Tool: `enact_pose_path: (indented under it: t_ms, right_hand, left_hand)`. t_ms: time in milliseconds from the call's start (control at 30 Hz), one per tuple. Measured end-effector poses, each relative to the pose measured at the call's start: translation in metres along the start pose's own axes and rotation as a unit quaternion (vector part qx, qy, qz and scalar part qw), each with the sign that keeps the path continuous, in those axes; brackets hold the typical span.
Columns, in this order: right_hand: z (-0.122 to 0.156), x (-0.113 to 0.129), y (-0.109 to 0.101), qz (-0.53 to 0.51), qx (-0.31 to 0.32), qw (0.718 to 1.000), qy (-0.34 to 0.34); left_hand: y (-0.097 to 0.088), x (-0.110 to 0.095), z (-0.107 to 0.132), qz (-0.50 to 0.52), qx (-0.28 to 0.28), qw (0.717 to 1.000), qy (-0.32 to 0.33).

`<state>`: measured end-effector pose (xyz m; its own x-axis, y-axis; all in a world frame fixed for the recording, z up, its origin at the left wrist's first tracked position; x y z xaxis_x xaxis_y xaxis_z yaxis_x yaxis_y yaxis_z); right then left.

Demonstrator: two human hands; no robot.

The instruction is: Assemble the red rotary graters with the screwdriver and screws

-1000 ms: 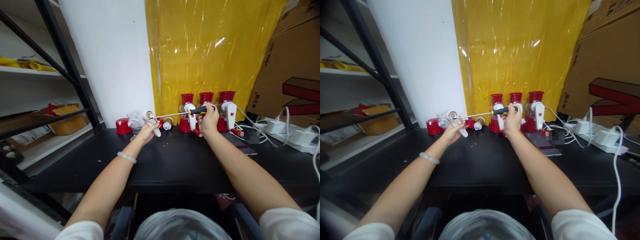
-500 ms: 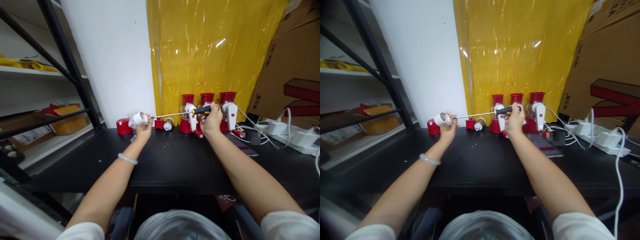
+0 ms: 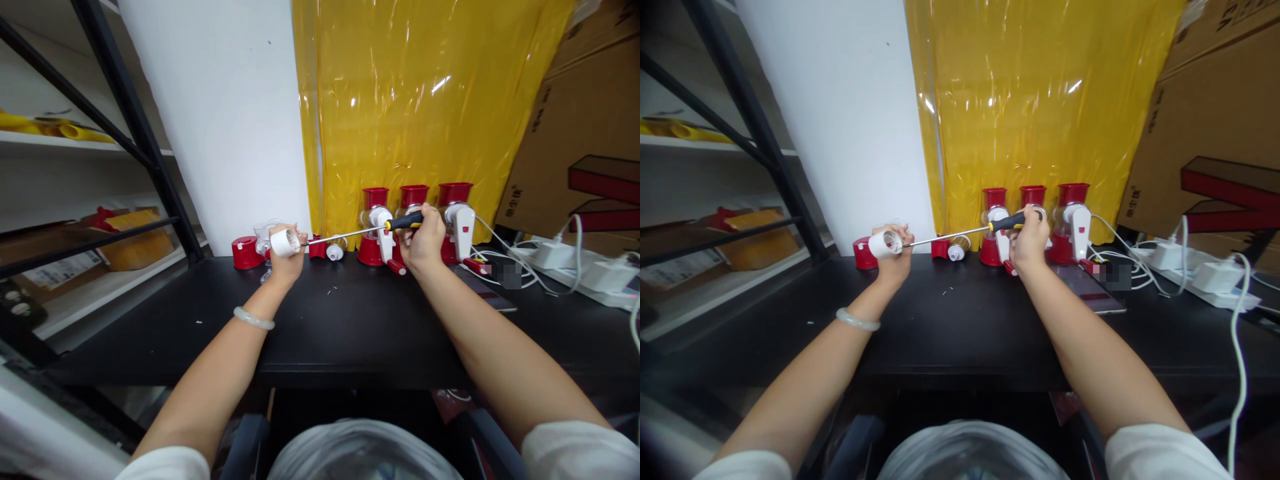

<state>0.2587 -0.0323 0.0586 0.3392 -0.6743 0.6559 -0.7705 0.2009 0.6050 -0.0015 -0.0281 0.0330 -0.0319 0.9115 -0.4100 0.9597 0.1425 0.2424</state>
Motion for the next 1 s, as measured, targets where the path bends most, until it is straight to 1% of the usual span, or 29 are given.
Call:
enact_pose_path:
  t_ms: [100, 200, 333, 467, 600, 700, 800, 1000]
  right_hand:
    - [0.001, 0.001, 0.001, -0.001, 0.0, 1.0, -0.005]
    - [0.001, 0.002, 0.001, 0.004, 0.002, 1.0, -0.007]
    - [0.001, 0.001, 0.0, 0.006, 0.002, 1.0, -0.002]
    - [-0.002, -0.002, -0.001, 0.002, -0.009, 1.0, 0.01]
    - [-0.004, -0.005, -0.003, 0.013, -0.015, 1.0, 0.023]
    - [-0.006, -0.007, -0.005, 0.015, -0.023, 0.999, 0.029]
    - [-0.008, -0.011, -0.006, 0.019, -0.029, 0.999, 0.033]
    - [-0.011, -0.02, -0.01, 0.032, -0.034, 0.998, 0.049]
  left_hand:
    - [0.001, -0.002, 0.0, -0.002, 0.007, 1.0, 0.015]
    - [0.002, -0.003, 0.0, 0.002, 0.0, 1.0, 0.01]
    - [0.001, -0.001, 0.0, 0.009, 0.0, 1.0, -0.011]
    - [-0.002, 0.004, 0.001, 0.011, 0.016, 0.999, -0.03]
    - [-0.003, 0.002, 0.002, 0.008, 0.016, 0.998, -0.06]
    - [-0.002, 0.001, 0.003, 0.006, 0.031, 0.997, -0.076]
    - [-0.004, 0.005, 0.003, 0.008, 0.051, 0.994, -0.092]
    - [-0.008, 0.021, 0.006, 0.02, 0.084, 0.988, -0.131]
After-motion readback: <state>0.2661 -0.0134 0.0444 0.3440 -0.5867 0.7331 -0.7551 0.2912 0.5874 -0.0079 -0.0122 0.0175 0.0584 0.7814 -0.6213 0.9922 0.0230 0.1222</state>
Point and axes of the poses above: each hand's wrist, its own z-axis away from the middle knuckle, its own y-axis out of the palm, x = y × z, the point moved 1 cm from there along -z, towards the middle knuckle, and after that the axes turned 8 degrees about z, right-handed, at the moved point
